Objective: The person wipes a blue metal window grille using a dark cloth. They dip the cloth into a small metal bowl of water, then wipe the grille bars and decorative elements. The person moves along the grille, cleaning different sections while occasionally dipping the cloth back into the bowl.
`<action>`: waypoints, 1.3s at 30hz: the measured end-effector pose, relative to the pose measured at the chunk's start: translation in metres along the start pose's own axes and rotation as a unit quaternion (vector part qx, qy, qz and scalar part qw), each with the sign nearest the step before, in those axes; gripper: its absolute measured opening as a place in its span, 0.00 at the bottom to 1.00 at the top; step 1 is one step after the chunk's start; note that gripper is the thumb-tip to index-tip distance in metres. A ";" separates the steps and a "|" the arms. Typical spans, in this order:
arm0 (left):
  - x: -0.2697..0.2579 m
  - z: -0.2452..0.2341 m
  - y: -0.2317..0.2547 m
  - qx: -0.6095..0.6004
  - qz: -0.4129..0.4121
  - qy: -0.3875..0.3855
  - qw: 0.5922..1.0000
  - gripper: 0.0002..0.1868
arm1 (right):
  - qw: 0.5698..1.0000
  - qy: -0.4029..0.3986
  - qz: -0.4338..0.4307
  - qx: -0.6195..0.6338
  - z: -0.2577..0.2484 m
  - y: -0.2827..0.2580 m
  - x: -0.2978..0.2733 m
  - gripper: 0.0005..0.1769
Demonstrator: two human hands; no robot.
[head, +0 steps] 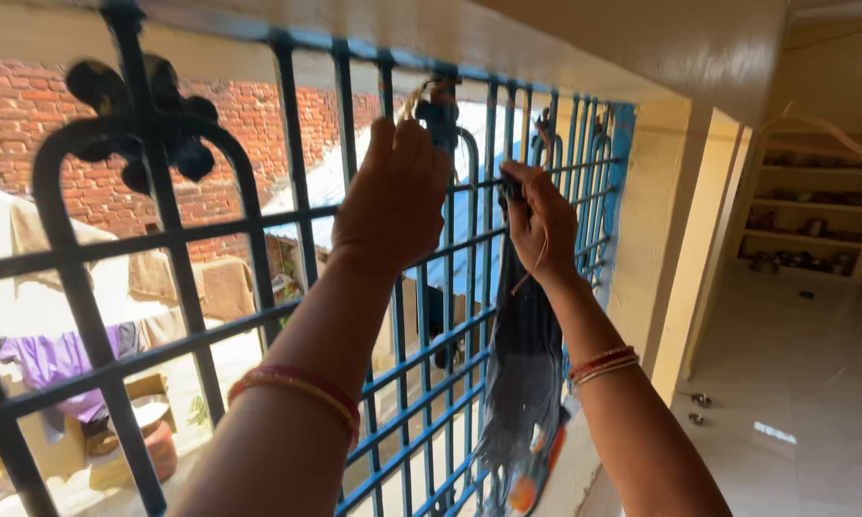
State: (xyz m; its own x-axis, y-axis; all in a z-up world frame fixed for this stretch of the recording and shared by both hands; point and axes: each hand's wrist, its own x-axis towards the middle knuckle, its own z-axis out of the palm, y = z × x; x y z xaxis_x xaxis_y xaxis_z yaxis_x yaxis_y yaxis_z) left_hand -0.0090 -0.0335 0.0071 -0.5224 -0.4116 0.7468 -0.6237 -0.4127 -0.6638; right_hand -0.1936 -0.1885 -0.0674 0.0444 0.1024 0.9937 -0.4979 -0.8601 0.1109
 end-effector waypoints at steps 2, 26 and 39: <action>0.000 -0.003 -0.001 -0.003 0.005 -0.007 1.000 0.15 | 0.999 0.026 -0.028 -0.025 -0.002 0.002 0.006 0.23; -0.002 0.009 0.007 -0.053 -0.033 0.008 0.998 0.12 | 0.998 0.053 0.028 -0.032 0.021 -0.059 -0.034 0.13; 0.000 0.007 0.007 -0.081 -0.028 -0.005 0.996 0.13 | 0.978 0.035 0.205 -0.021 0.014 -0.025 -0.002 0.17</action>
State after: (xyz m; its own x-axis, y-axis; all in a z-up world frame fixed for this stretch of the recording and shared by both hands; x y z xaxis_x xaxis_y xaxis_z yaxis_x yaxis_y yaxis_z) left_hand -0.0094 -0.0421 0.0021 -0.4786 -0.3991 0.7821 -0.7384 -0.2989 -0.6045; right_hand -0.1696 -0.1742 -0.0716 -0.2241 -0.2121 0.9512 -0.4962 -0.8152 -0.2987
